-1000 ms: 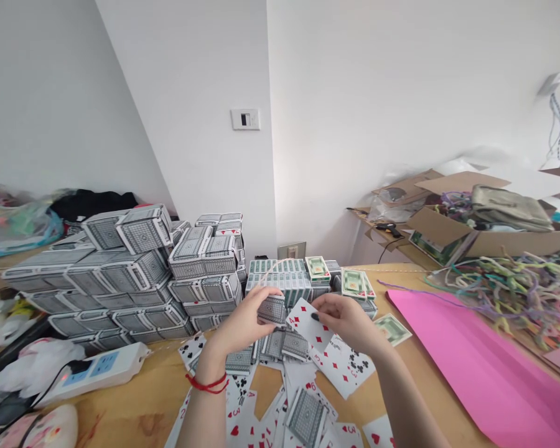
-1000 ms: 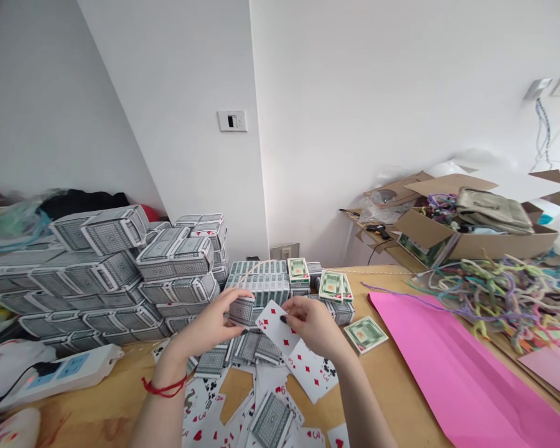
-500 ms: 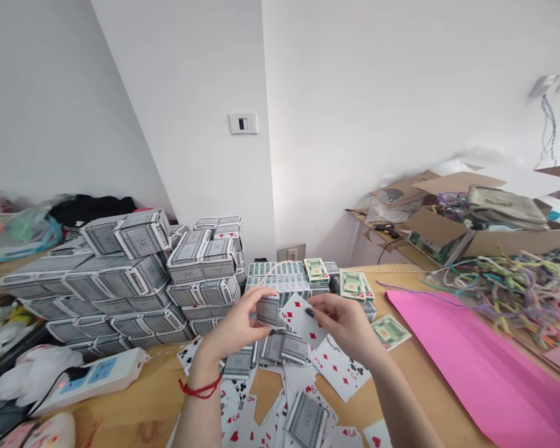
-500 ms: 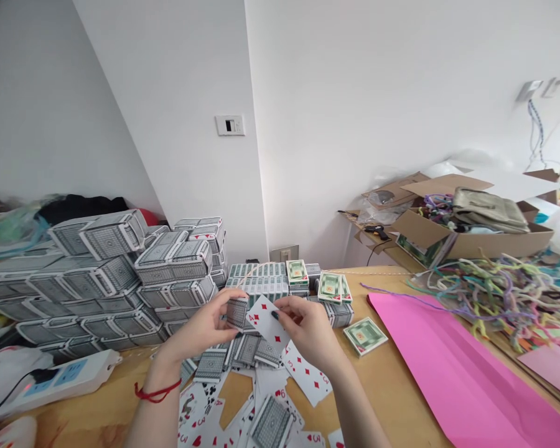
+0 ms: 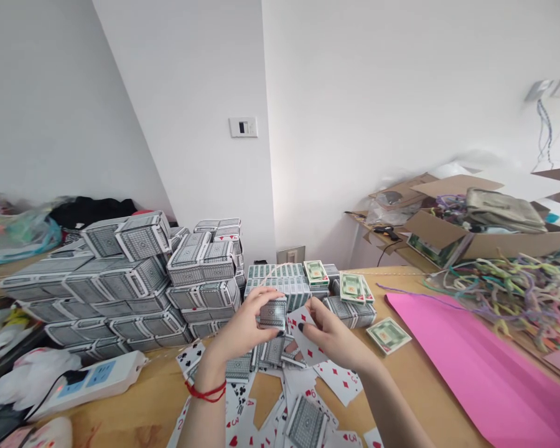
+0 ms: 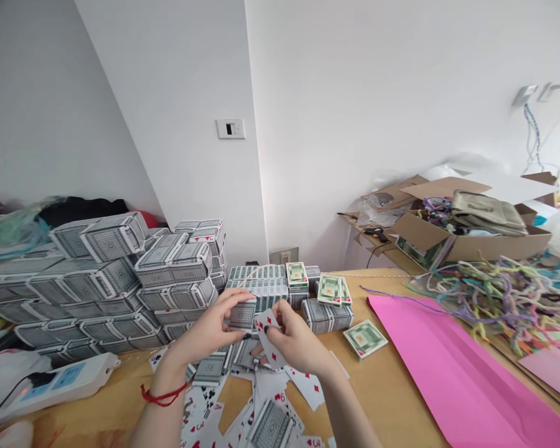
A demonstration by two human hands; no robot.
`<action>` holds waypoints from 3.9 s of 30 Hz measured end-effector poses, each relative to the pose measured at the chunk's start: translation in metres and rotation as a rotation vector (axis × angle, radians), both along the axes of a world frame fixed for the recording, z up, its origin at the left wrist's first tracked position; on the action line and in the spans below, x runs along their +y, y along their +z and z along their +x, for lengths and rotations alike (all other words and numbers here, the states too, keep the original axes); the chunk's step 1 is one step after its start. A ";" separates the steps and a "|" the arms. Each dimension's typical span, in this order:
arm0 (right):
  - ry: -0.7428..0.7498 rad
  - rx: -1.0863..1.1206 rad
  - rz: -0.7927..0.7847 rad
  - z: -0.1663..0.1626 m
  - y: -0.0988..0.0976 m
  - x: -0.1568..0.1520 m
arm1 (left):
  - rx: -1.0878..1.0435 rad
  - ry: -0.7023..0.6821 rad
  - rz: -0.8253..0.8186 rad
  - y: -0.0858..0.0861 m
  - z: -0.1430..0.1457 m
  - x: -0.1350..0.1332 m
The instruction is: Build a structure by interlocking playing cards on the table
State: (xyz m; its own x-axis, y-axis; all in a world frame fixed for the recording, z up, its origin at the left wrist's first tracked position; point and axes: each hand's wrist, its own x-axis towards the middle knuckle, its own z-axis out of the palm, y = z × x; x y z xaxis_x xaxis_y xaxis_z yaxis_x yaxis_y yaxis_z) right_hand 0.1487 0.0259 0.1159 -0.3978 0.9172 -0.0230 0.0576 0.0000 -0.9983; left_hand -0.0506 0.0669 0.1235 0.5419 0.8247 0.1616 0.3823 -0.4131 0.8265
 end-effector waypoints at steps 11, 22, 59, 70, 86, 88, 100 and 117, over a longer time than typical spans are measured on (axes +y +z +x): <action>-0.272 -0.484 0.534 -0.004 -0.004 0.001 | 0.004 -0.070 -0.068 0.007 -0.006 -0.001; -0.273 -0.592 0.642 -0.003 -0.001 0.001 | 0.046 -0.052 -0.073 0.008 -0.004 -0.003; -0.279 -0.779 0.778 -0.001 -0.002 0.002 | 0.082 -0.111 -0.051 0.003 0.002 -0.001; -0.179 -0.570 0.638 0.004 0.003 -0.006 | 0.168 -0.044 0.107 0.016 0.017 -0.013; -0.188 -0.003 0.156 -0.009 -0.010 0.004 | 0.023 0.008 0.073 0.015 0.017 -0.015; -0.198 -0.006 0.166 -0.009 -0.011 0.005 | 0.031 0.018 0.060 0.015 0.019 -0.015; -0.132 0.086 0.124 -0.011 -0.016 0.006 | 0.043 0.056 0.053 0.019 0.020 -0.015; -0.056 -1.220 0.258 -0.018 -0.059 0.021 | 0.171 0.208 0.181 0.010 0.001 -0.006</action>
State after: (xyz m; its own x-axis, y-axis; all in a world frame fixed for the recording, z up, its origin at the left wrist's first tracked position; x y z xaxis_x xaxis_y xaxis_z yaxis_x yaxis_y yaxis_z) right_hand 0.1305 0.0468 0.0573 -0.2038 0.9648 -0.1660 0.9517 0.1555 -0.2646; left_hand -0.0493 0.0610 0.1339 0.3966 0.8869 0.2369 0.6007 -0.4458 0.6637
